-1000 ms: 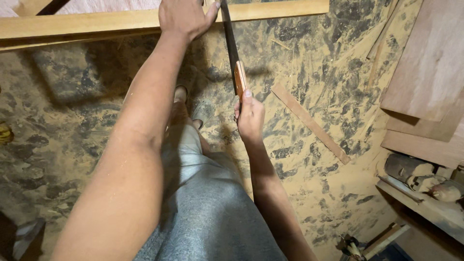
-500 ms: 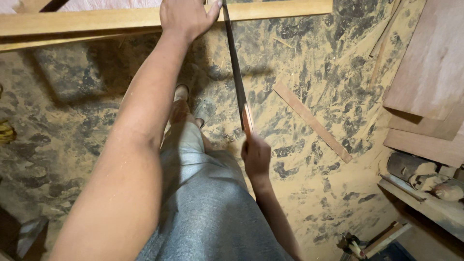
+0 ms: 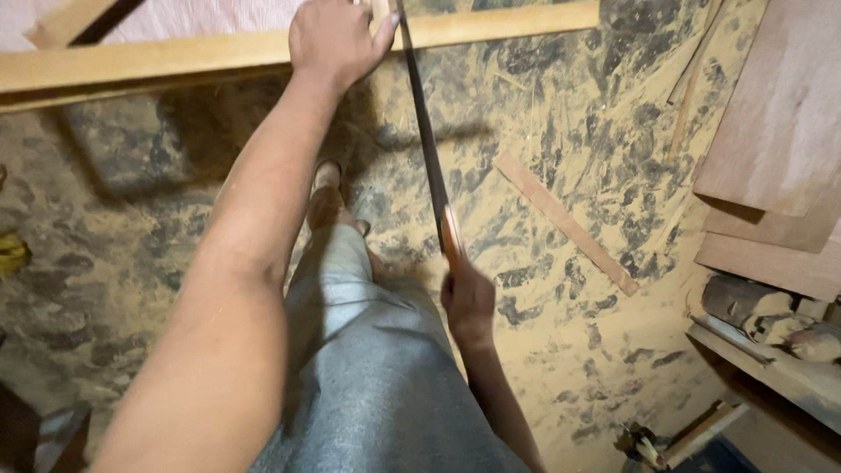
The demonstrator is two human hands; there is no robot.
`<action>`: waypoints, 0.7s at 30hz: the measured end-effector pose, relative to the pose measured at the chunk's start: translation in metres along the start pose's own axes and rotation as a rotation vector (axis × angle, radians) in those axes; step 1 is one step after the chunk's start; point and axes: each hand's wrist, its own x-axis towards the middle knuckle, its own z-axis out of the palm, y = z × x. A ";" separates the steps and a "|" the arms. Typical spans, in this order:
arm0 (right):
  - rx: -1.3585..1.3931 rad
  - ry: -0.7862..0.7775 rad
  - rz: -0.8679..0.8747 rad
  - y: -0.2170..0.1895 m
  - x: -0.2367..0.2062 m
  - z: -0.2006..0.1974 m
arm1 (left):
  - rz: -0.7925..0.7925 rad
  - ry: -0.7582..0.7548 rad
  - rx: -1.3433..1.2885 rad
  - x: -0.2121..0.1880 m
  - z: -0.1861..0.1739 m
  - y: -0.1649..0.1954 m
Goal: The person marks wooden strips with a pencil against a plywood frame, then saws the strips to length with a hand saw while holding them against the frame. They reposition the strips, mark additional cut lines, and fit the cut pieces onto the frame.
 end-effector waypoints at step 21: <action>-0.600 0.259 -0.584 0.035 0.029 0.019 | 0.016 -0.058 -0.025 -0.001 0.001 -0.005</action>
